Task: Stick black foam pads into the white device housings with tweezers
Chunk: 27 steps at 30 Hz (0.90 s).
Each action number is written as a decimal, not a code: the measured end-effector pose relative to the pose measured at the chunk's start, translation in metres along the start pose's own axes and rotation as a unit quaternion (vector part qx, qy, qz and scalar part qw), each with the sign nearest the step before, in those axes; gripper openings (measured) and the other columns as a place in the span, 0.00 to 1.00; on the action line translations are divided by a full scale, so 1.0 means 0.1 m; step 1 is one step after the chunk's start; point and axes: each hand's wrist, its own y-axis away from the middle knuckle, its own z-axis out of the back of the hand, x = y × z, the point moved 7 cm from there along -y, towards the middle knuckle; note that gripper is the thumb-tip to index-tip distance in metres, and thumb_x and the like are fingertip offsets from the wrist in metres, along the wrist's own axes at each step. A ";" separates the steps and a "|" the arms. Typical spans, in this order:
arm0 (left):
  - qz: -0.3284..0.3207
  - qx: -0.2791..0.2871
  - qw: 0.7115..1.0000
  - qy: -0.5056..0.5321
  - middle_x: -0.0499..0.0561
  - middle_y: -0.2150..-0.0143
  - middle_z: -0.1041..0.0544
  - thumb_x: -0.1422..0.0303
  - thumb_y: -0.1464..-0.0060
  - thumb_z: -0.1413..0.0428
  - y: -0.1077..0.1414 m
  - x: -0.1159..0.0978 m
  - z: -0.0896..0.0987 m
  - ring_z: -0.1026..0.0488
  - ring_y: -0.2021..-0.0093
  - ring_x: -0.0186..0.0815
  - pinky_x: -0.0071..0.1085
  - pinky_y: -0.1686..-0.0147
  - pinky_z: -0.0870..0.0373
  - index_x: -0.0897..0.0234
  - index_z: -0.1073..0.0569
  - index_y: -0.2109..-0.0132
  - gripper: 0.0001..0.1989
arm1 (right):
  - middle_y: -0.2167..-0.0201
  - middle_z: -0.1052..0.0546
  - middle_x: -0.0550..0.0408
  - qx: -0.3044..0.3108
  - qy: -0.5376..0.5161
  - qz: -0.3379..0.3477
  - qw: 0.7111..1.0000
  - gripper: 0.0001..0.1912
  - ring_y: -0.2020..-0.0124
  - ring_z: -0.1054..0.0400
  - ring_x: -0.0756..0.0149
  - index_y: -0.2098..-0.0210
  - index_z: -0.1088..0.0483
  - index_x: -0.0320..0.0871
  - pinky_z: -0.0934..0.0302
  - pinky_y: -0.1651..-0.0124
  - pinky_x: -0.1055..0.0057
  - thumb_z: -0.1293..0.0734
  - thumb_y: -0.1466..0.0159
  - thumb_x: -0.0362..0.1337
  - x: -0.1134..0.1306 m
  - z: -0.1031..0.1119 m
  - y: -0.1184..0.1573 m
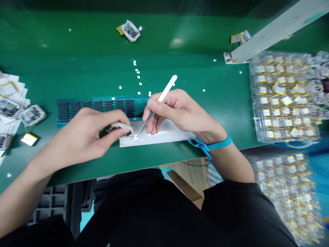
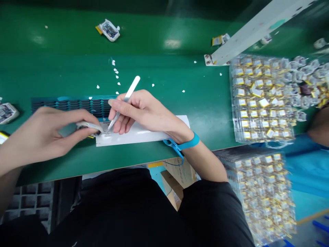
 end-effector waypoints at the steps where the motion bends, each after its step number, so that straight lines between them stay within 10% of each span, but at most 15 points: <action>1: 0.006 -0.011 1.000 0.018 0.51 0.68 0.19 0.61 0.41 0.35 -0.01 -0.01 0.00 0.17 0.65 0.44 0.38 0.61 0.16 0.56 0.18 0.59 0.06 | 0.67 0.14 0.51 -0.021 -0.001 0.020 1.000 0.25 0.67 0.18 0.70 0.58 0.22 0.39 0.25 0.65 0.77 0.35 0.24 0.56 0.04 0.00 0.03; 11: 0.042 0.111 0.966 0.228 0.50 0.70 0.17 0.67 0.40 0.33 -0.12 -0.10 -0.15 0.18 0.73 0.40 0.34 0.70 0.15 0.57 0.16 0.50 0.11 | 0.62 0.14 0.54 -0.124 0.017 0.117 0.985 0.20 0.69 0.18 0.73 0.55 0.26 0.41 0.23 0.63 0.78 0.39 0.21 0.51 0.11 -0.14 0.13; 27: 0.036 0.111 0.950 0.290 0.48 0.65 0.15 0.78 0.41 0.33 -0.11 -0.17 -0.15 0.16 0.70 0.36 0.29 0.66 0.14 0.60 0.15 0.47 0.16 | 0.67 0.13 0.58 -0.147 -0.053 0.131 0.979 0.16 0.72 0.18 0.71 0.63 0.22 0.45 0.21 0.67 0.76 0.30 0.26 0.50 0.18 -0.09 0.12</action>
